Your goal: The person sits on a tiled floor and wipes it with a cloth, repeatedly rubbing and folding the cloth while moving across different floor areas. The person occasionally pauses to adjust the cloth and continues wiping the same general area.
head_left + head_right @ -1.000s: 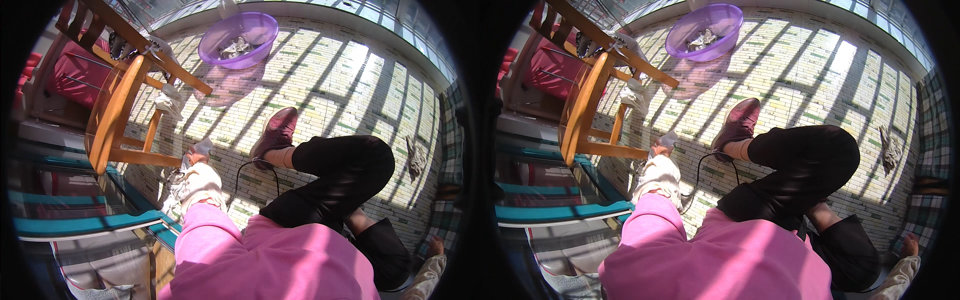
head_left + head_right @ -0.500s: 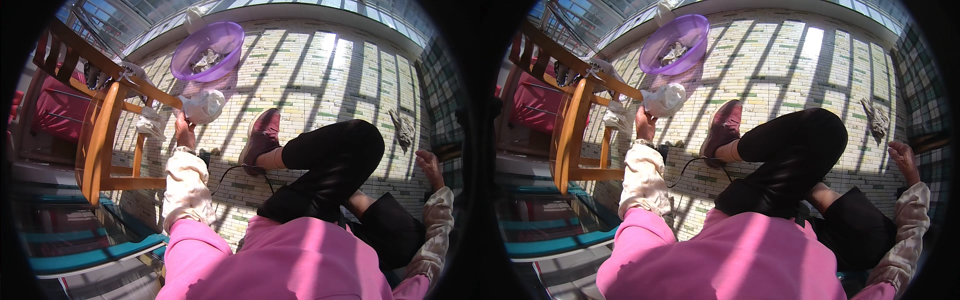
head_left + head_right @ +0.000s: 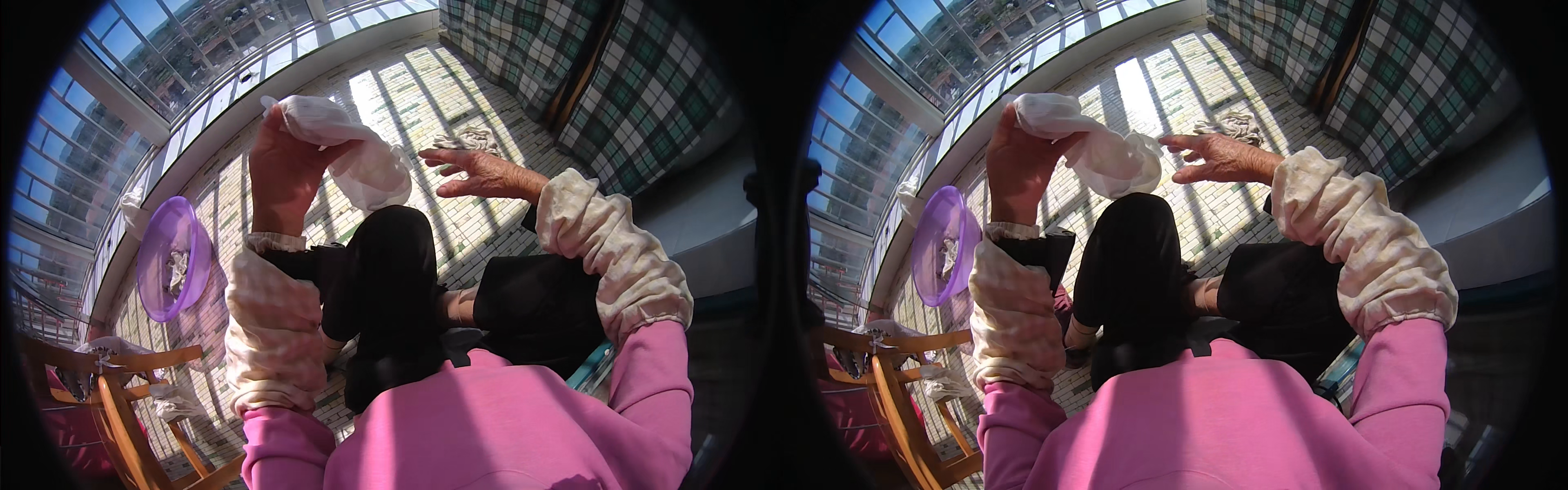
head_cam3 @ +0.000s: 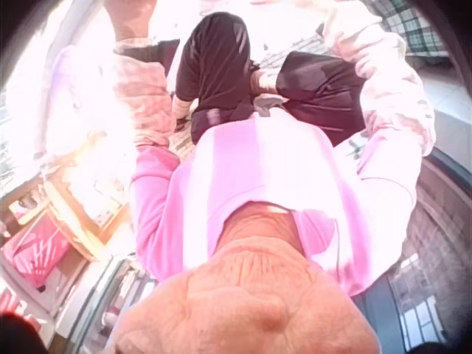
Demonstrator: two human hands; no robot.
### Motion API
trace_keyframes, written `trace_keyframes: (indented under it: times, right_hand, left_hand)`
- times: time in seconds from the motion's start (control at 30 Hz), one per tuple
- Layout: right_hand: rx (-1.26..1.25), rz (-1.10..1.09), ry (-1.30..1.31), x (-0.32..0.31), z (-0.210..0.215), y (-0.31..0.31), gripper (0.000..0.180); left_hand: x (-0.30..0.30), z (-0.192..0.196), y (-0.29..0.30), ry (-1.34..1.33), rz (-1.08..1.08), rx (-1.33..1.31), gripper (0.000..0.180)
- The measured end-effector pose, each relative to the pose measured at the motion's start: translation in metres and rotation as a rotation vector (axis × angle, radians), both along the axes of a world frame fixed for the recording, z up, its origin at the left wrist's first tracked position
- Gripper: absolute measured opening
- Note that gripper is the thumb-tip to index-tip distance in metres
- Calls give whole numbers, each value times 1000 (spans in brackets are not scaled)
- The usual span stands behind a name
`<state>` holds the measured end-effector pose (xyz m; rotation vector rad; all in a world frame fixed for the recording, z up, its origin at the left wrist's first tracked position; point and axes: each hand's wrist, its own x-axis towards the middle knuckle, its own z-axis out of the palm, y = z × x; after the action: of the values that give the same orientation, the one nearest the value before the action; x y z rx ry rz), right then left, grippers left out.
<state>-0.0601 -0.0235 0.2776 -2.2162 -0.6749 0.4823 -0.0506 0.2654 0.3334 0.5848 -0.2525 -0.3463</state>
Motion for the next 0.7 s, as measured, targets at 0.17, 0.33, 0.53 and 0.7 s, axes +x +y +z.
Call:
trace_keyframes:
  times: [0.17,0.33,0.53,0.7]
  right_hand:
    - [29,-122,183,4,0,-26,87]
    - [358,-468,1,17,-3,-55,32]
    - [854,-747,125,22,13,-77,42]
    - [1206,-641,331,6,41,-83,65]
  left_hand:
    - [11,39,-76,-341,-225,-154,38]
    - [14,39,-59,-503,-480,-378,41]
    - [-12,-18,-44,-203,-187,-222,44]
    - [-34,-46,-94,7,-72,429,43]
